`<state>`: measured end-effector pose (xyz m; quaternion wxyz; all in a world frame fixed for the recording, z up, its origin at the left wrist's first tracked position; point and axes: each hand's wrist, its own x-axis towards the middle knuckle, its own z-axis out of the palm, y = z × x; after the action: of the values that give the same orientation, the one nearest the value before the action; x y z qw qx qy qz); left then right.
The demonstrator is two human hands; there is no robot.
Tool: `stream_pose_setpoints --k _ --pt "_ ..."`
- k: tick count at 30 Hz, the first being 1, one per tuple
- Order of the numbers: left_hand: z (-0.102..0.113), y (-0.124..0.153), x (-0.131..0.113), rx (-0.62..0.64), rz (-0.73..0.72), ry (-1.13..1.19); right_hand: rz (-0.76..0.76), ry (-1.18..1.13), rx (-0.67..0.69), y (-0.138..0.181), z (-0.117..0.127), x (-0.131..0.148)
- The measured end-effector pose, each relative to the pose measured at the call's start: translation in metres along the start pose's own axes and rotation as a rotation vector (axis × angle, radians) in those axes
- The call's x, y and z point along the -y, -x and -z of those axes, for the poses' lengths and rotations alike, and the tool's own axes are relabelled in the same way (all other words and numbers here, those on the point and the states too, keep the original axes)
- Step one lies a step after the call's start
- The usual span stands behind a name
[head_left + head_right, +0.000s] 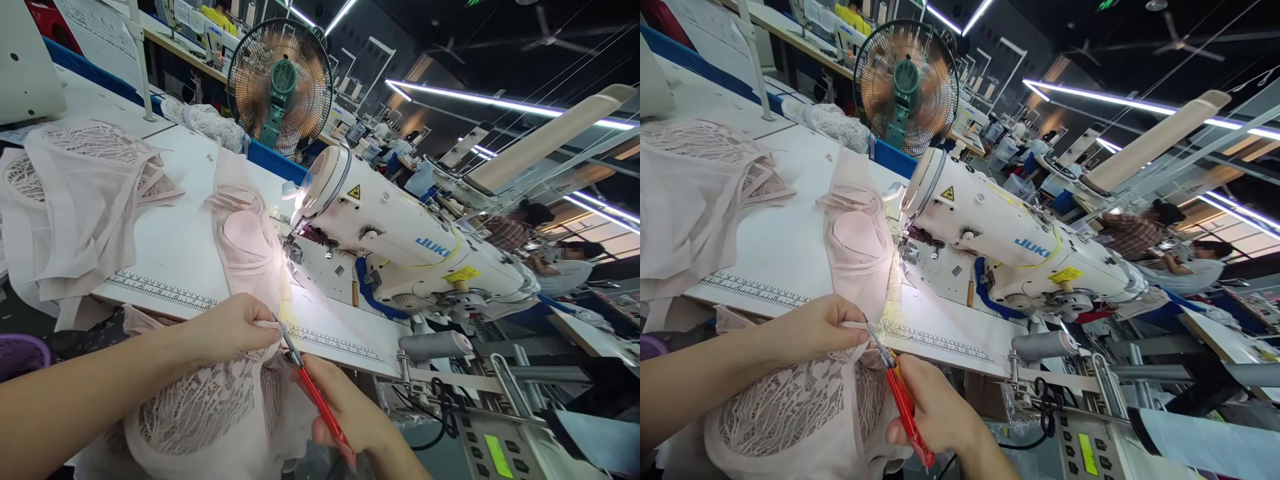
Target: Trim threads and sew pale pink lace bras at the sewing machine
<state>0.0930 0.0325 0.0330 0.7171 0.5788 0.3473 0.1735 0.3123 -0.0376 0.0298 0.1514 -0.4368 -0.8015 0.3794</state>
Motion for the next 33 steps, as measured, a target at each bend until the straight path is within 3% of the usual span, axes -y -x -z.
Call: stream_pose_setpoints --k 6,13,23,28,33 --pt "-0.001 0.001 -0.005 -0.030 0.030 0.036 0.011 -0.110 -0.038 -0.005 0.001 0.005" --pt "0.000 0.001 -0.010 -0.034 0.050 0.068 -0.138 -0.088 -0.066 0.000 -0.010 -0.007" --pt "0.004 0.001 -0.004 -0.033 0.041 0.040 -0.061 -0.111 -0.184 -0.005 -0.026 -0.019" --pt "0.007 0.010 -0.008 -0.047 -0.030 -0.129 -0.119 -0.111 -0.170 -0.002 -0.014 -0.020" --pt "0.010 0.017 -0.015 -0.034 -0.105 -0.249 -0.099 0.107 -0.100 0.005 0.005 -0.015"
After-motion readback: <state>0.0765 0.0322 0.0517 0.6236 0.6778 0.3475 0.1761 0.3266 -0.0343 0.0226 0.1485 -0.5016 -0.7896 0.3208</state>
